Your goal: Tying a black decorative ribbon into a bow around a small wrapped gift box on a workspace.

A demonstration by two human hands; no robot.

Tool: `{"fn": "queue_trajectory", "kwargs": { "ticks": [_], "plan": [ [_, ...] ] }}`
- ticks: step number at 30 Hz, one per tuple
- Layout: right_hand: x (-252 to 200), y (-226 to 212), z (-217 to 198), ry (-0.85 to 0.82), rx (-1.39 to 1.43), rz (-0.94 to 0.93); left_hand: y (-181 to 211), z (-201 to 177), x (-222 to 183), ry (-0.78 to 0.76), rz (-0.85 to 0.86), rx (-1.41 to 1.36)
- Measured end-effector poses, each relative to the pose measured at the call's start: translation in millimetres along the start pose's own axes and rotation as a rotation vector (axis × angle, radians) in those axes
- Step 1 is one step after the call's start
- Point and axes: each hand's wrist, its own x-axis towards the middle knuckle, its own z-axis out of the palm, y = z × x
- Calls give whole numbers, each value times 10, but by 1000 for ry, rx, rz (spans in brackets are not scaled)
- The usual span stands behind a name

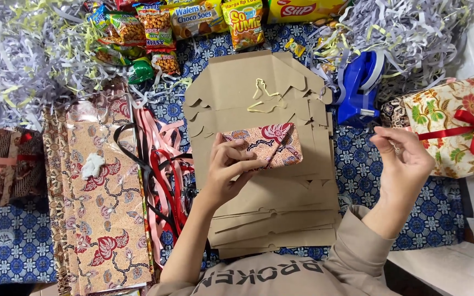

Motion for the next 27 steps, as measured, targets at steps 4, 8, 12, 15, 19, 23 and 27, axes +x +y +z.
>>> {"fn": "queue_trajectory", "kwargs": {
  "ticks": [4,8,12,15,19,23,27],
  "plan": [
    [-81,-342,115,-94,-10,-96,56,-38,33,-5,14,35],
    [-171,-383,247,-159,30,-221,107,-81,80,-25,38,55],
    [-262,-363,439,-187,62,-270,86,9,74,80,-4,48],
    [-302,-585,585,-294,-7,-361,65,15,51,81,-11,42],
    [-397,-874,760,-347,-67,-333,25,55,8,84,-32,20],
    [-479,-788,919,-361,-124,-264,-38,101,-40,114,-10,-22],
    [-500,-726,1019,-353,-140,-236,-54,98,-47,127,1,-37]
  ]
}}
